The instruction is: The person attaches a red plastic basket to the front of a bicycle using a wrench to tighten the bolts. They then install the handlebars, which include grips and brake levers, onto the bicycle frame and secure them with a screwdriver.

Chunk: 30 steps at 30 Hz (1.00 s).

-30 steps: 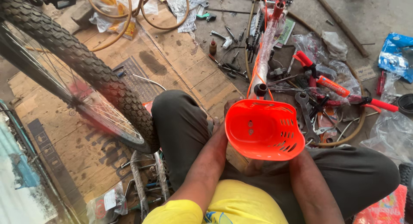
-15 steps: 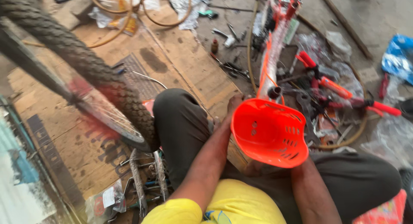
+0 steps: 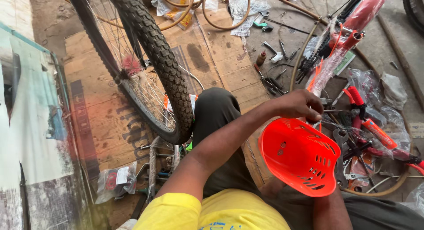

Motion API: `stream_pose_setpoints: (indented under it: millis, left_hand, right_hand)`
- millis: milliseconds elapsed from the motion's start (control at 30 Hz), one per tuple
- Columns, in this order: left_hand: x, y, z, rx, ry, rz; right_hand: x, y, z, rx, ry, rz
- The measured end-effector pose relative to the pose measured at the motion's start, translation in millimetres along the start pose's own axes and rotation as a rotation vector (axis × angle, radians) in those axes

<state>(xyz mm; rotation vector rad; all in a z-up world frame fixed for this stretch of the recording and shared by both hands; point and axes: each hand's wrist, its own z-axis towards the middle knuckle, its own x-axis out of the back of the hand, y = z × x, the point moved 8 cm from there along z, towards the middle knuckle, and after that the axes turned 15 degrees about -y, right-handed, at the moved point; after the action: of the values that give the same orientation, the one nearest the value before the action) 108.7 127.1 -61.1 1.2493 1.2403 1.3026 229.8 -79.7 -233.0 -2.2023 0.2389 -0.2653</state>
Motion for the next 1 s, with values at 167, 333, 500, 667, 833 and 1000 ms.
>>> stream_pose_setpoints:
  millis: [167, 333, 500, 667, 833, 1000]
  left_hand:
    - [12.5, -25.9, 7.2, -0.077, 0.041, -0.096]
    - [0.4, -36.9, 10.7, -0.134, 0.093, 0.025]
    - [-16.5, -39.3, 22.8, -0.160, 0.117, -0.086]
    - [-18.3, -34.0, 32.0, -0.215, 0.187, -0.088]
    - [-18.3, -13.1, 13.7, -0.204, 0.103, -0.040]
    - [-22.8, -4.0, 3.2, -0.110, 0.108, -0.422]
  right_hand:
    - [7.1, -42.6, 19.7, 0.029, -0.010, -0.189]
    - [29.2, -107.2, 9.3, 0.042, -0.025, -0.516]
    - [88.2, -165.0, 11.0, 0.235, -0.135, -1.073]
    - [160.0, -186.4, 28.9, 0.257, -0.110, -1.409]
    - [219.9, -151.4, 43.9, 0.156, 0.278, -0.919]
    - [211.0, -46.0, 84.1, -0.303, 0.026, -0.935]
